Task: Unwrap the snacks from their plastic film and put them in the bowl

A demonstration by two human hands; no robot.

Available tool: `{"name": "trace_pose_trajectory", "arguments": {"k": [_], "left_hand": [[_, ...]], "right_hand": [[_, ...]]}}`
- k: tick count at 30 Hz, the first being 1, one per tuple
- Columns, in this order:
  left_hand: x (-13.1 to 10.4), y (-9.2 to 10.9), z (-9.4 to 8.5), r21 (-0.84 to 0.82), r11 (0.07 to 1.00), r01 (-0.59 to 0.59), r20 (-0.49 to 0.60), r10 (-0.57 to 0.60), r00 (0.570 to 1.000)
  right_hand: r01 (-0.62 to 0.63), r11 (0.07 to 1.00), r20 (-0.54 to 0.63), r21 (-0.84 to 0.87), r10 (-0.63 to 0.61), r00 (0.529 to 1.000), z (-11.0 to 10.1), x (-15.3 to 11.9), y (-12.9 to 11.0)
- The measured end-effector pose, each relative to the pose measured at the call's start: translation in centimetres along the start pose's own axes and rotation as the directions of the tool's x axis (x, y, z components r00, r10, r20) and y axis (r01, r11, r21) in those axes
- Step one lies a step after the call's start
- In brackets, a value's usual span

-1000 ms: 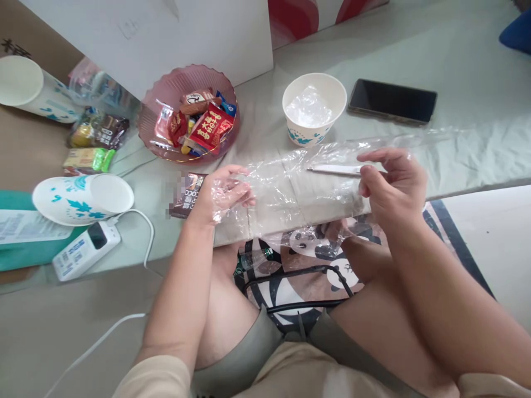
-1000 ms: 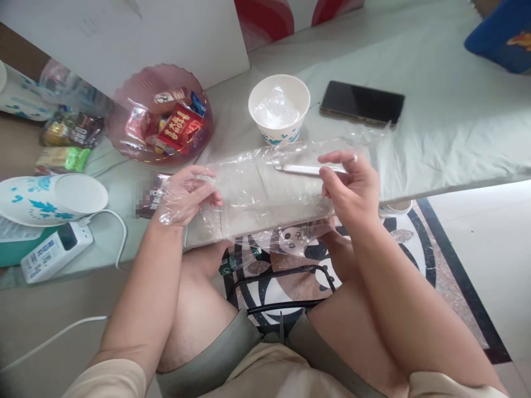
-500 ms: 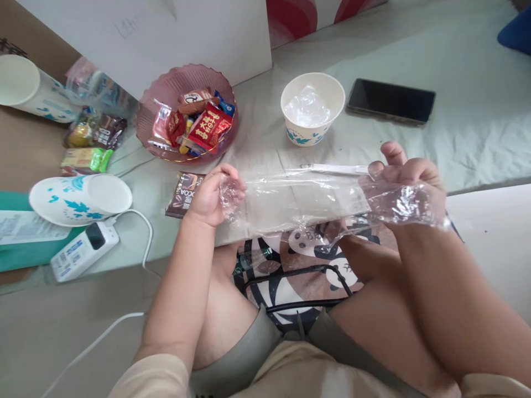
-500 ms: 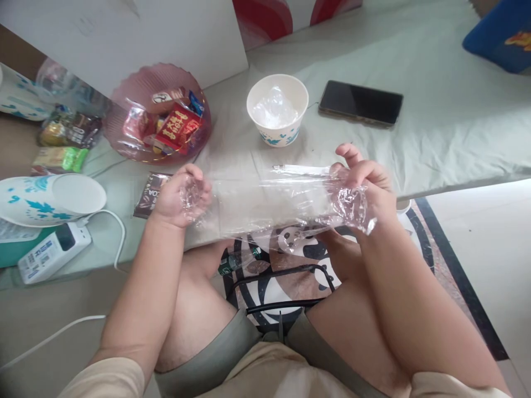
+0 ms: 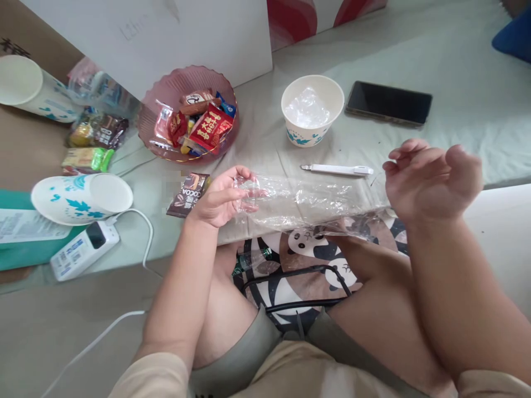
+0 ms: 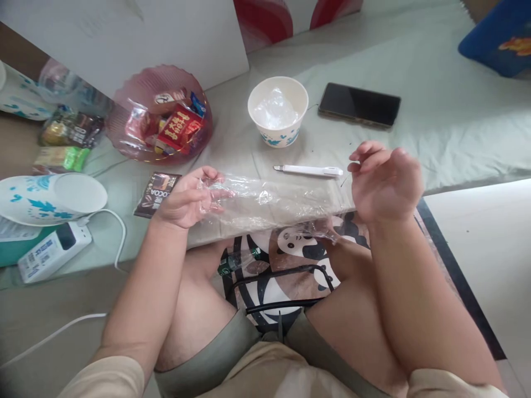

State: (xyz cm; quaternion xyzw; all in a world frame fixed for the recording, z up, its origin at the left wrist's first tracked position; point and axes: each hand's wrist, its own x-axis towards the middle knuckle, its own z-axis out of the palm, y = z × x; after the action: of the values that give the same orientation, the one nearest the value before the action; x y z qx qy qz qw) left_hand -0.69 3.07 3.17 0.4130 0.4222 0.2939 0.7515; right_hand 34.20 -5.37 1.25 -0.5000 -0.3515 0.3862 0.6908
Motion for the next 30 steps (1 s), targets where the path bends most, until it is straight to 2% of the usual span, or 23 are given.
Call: {"name": "trace_pose_trajectory", "arguments": {"k": [3, 5, 6, 7, 10, 12, 13, 15, 16, 19, 21, 25, 28, 30], "left_hand": [[-0.4, -0.2, 0.0, 0.052, 0.998, 0.028, 0.087, -0.033, 0.996], [-0.6, -0.3, 0.3, 0.078, 0.996, 0.049, 0.152, -0.061, 0.986], [-0.6, -0.3, 0.6, 0.082, 0.995, 0.060, 0.182, -0.074, 0.981], [-0.7, -0.4, 1.0, 0.079, 0.995, 0.067, 0.206, -0.082, 0.975], [-0.7, -0.5, 2.2, 0.070, 0.994, 0.079, 0.243, -0.094, 0.965], [-0.4, -0.6, 2.8, 0.104, 0.990, 0.099, 0.263, -0.123, 0.957], [-0.3, -0.6, 2.9, 0.118, 0.987, 0.112, 0.267, -0.140, 0.953], [0.1, -0.6, 3.0, 0.109, 0.985, 0.131, 0.248, -0.154, 0.957], [0.3, -0.6, 2.9, 0.085, 0.988, 0.132, 0.221, -0.148, 0.964], [0.7, -0.7, 2.7, 0.020, 0.993, 0.120, 0.114, -0.122, 0.986], [1.0, -0.9, 2.7, 0.033, 0.995, 0.099, 0.046, -0.100, 0.994], [1.7, -1.4, 2.8, 0.134, 0.991, -0.023, -0.118, 0.039, 0.992], [2.1, -1.6, 2.6, 0.191, 0.969, -0.155, -0.252, 0.201, 0.947], [2.2, -1.6, 2.4, 0.183, 0.955, -0.232, -0.293, 0.278, 0.915]], "right_hand": [[-0.075, 0.997, 0.058, 0.032, 0.073, 0.996, 0.4, 0.2, 0.3], [-0.185, 0.983, 0.172, 0.016, 0.180, 0.968, 1.8, -0.5, 0.6], [-0.238, 0.971, 0.257, -0.008, 0.232, 0.938, 2.8, -1.1, 0.7], [-0.281, 0.959, 0.358, -0.040, 0.276, 0.892, 3.8, -1.7, 0.9], [-0.350, 0.924, 0.627, -0.155, 0.365, 0.688, 6.6, -3.8, 1.1], [-0.356, 0.902, 0.689, -0.244, 0.420, 0.591, 7.8, -4.8, 1.0], [-0.346, 0.890, 0.689, -0.297, 0.451, 0.568, 8.1, -5.1, 0.9], [-0.317, 0.868, 0.645, -0.383, 0.497, 0.581, 8.2, -5.4, 0.8], [-0.304, 0.861, 0.609, -0.408, 0.505, 0.612, 8.1, -5.3, 0.8], [-0.293, 0.868, 0.464, -0.400, 0.468, 0.752, 7.5, -4.8, 0.9], [-0.303, 0.872, 0.389, -0.384, 0.451, 0.804, 7.3, -4.5, 1.1], [-0.329, 0.870, 0.347, -0.369, 0.457, 0.819, 7.3, -4.4, 1.3], [-0.323, 0.877, 0.306, -0.355, 0.436, 0.846, 7.5, -4.6, 1.4], [-0.323, 0.887, 0.282, -0.329, 0.419, 0.863, 7.6, -4.7, 1.3]]}}
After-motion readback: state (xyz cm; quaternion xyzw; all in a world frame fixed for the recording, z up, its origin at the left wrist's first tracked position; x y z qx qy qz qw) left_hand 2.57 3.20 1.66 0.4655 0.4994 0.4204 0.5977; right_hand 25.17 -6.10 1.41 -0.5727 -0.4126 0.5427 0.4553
